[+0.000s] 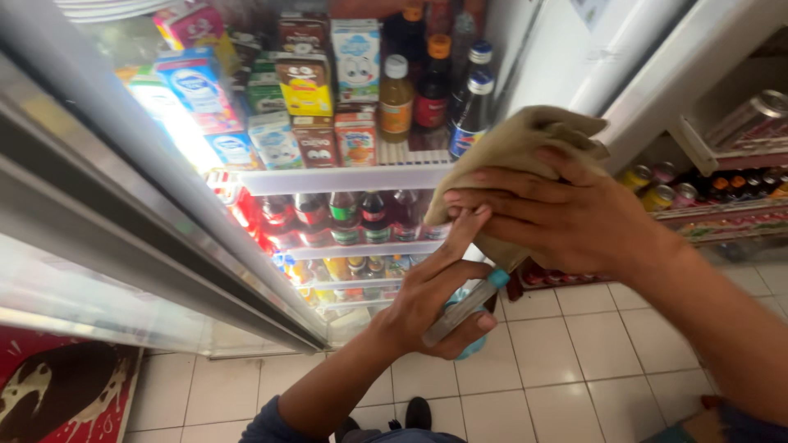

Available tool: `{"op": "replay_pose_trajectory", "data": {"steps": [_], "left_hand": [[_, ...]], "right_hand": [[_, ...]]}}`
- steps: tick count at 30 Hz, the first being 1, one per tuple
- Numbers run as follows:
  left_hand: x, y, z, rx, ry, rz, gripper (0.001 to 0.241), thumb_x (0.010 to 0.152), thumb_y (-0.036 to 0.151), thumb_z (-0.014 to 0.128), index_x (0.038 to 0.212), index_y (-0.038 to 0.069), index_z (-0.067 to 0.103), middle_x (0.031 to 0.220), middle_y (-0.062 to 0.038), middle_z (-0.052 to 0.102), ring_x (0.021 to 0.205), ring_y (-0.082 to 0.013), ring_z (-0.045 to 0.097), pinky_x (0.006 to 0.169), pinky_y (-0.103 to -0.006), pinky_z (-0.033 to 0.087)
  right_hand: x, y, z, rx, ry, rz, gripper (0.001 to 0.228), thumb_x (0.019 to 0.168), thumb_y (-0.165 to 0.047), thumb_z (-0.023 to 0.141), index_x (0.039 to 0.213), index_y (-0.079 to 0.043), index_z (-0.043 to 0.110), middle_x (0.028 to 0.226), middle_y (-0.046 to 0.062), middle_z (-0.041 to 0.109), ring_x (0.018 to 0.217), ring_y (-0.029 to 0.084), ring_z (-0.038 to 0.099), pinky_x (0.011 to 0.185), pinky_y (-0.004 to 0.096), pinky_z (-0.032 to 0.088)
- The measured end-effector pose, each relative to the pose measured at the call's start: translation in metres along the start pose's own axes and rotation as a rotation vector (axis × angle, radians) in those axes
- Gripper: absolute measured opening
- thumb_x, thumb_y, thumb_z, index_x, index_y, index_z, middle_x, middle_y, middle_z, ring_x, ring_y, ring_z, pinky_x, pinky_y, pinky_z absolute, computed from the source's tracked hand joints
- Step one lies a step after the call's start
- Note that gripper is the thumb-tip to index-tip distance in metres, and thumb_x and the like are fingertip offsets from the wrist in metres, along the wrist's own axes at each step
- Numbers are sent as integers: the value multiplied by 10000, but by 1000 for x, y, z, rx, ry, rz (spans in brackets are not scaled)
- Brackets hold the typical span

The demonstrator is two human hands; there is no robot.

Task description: The person scans green beverage cartons with a handheld barcode scanner and places them on a refrigerated shelf. They then wipe the glass door of the refrigerator with a cloth.

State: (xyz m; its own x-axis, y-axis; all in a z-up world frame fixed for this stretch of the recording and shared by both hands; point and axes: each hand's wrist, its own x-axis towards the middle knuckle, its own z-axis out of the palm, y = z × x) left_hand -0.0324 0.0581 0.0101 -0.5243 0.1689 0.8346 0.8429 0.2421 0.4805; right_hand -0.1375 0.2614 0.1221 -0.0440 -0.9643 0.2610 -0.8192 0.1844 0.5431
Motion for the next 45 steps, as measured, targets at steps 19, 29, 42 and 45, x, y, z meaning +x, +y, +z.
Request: {"op": "replay_pose_trajectory", "data": {"steps": [19,29,42,45], "left_hand": [[-27,21,-67,56,-8,-21,557,1046,466,561,1106,-80,656,1620,-335,383,1605,-488,327,1312,-561,238],[-85,49,-154,373,375,-61,616,1054,514,531,1061,-93,640,1604,-396,345,1584,-518,310,1349,-595,184],[-124,37,-144,233,377,-233,585,1069,491,524,1071,-84,628,1675,-400,196,1629,-511,187,1340,-541,162],[-114,22,-110,176,315,-248,577,1082,485,511,1085,-81,628,1669,-417,174,1627,-517,162,1334,-520,182]], "right_hand": [[78,-110,95,522,879,923,616,1203,-472,400,1561,24,472,1703,287,326,1606,426,-1,1221,601,-211],[233,-129,32,345,606,475,593,1003,-296,453,1573,-146,517,1663,71,412,1587,336,242,1225,589,-99],[202,-154,79,178,348,132,525,977,-169,618,1499,-217,597,1632,-66,489,1499,131,419,1111,429,274],[159,-147,92,162,312,138,531,950,-222,633,1481,-233,611,1600,-94,492,1441,95,444,975,396,367]]}}
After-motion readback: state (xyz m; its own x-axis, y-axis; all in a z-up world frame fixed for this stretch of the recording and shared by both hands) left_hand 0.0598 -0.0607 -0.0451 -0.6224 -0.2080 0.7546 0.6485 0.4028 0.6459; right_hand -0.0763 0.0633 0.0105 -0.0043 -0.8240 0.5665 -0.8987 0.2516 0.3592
